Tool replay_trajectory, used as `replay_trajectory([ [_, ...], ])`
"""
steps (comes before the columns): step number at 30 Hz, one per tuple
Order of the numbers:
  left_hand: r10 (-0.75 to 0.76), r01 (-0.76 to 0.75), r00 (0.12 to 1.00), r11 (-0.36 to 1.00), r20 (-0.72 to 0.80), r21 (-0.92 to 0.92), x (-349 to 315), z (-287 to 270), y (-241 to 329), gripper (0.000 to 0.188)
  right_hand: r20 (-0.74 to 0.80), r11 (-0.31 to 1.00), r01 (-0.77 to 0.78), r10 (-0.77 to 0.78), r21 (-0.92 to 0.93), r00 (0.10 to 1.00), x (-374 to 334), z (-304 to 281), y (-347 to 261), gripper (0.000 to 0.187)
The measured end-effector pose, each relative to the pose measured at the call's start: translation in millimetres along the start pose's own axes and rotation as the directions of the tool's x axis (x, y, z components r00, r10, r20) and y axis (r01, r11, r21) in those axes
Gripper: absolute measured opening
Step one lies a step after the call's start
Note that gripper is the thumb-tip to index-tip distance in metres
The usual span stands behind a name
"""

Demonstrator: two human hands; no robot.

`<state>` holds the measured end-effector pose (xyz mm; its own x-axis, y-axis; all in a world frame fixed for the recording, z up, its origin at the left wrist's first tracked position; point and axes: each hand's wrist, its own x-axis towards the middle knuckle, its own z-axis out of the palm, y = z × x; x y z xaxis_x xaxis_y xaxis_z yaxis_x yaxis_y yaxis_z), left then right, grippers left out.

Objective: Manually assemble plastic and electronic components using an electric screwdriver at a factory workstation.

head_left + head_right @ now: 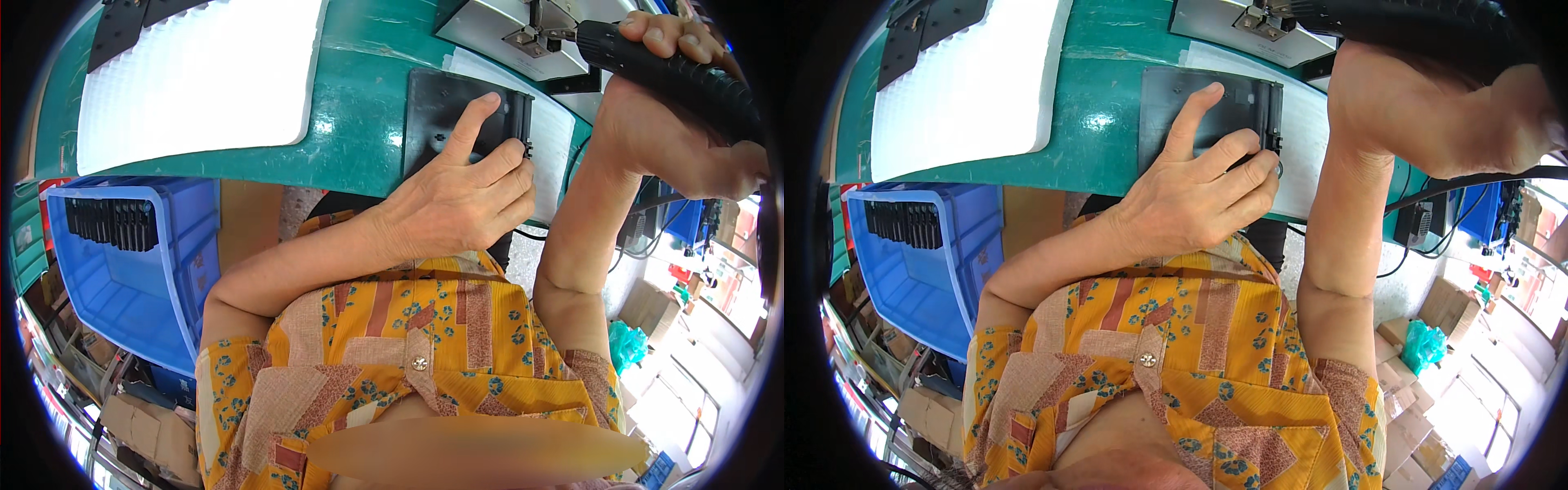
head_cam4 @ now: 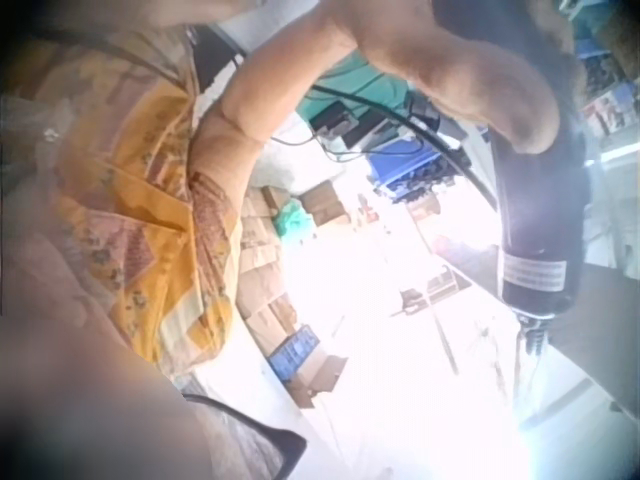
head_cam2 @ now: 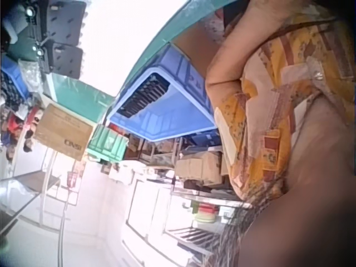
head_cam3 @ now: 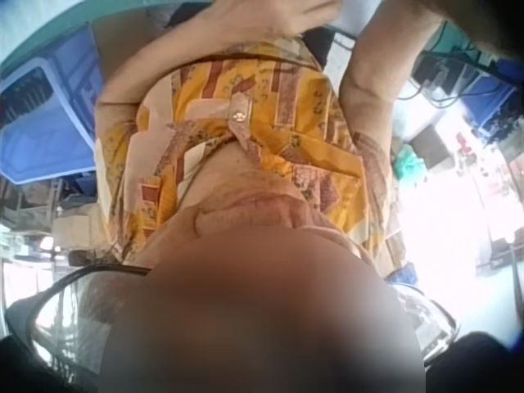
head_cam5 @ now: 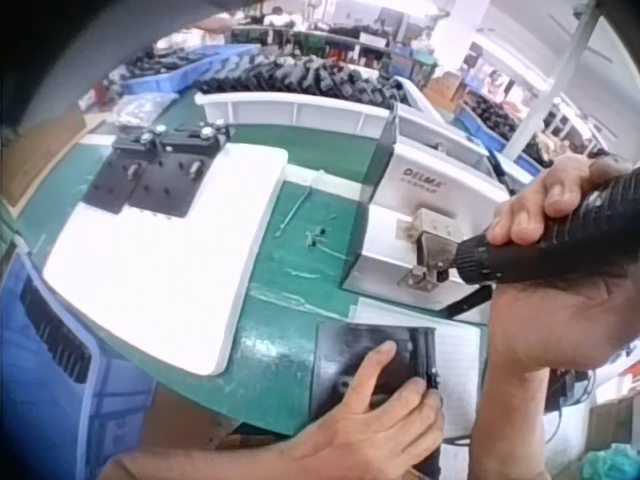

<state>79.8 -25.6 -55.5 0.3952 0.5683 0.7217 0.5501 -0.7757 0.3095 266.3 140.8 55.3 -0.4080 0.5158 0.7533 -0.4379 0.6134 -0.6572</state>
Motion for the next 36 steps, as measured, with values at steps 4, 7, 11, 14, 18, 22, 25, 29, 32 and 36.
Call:
replay_trajectory([
  [4,0.001,-0.001,1.000,1.000,0.003,-0.002,1,-1,1,0.015,0.059,0.998,0.031,-0.028,-0.057,0.998,10,2,-1,0.089],
  [7,-0.006,0.006,1.000,1.000,-0.005,-0.002,1,0,1,0.015,0.057,0.998,0.028,-0.025,-0.057,0.998,10,0,1,0.089],
  [11,-0.015,0.015,1.000,1.000,-0.001,-0.010,1,-1,1,0.015,0.054,0.998,0.027,-0.024,-0.053,0.998,10,-4,7,0.089],
  [14,-0.014,0.014,1.000,1.000,0.001,-0.005,0,-1,2,0.014,0.053,0.998,0.028,-0.026,-0.050,0.998,9,-7,7,0.089],
  [18,-0.015,0.015,1.000,1.000,0.001,-0.003,0,-2,3,0.014,0.048,0.998,0.032,-0.030,-0.048,0.998,5,-26,2,0.089],
  [22,-0.029,0.029,1.000,0.999,-0.009,-0.030,-1,-1,3,0.017,0.027,0.998,0.031,-0.029,-0.062,0.999,-3,-26,-8,0.089],
  [25,-0.024,0.023,1.000,0.999,-0.016,-0.031,1,-2,-1,0.020,0.002,0.997,0.013,-0.013,-0.074,1.000,-15,-13,-20,0.089],
  [29,0.014,-0.015,0.999,1.000,-0.051,-0.021,6,-3,-9,0.012,-0.055,0.994,-0.063,0.059,-0.084,0.997,-50,-16,-65,0.089],
  [32,0.025,-0.017,0.993,0.997,0.119,-0.071,22,-36,-18,0.014,-0.098,0.988,-0.122,0.113,-0.090,0.989,-68,19,-74,0.090],
  [36,0.050,-0.005,0.974,0.979,0.219,-0.204,25,-39,-30,0.017,-0.140,0.983,-0.158,0.144,-0.091,0.980,-79,64,-75,0.090],
])
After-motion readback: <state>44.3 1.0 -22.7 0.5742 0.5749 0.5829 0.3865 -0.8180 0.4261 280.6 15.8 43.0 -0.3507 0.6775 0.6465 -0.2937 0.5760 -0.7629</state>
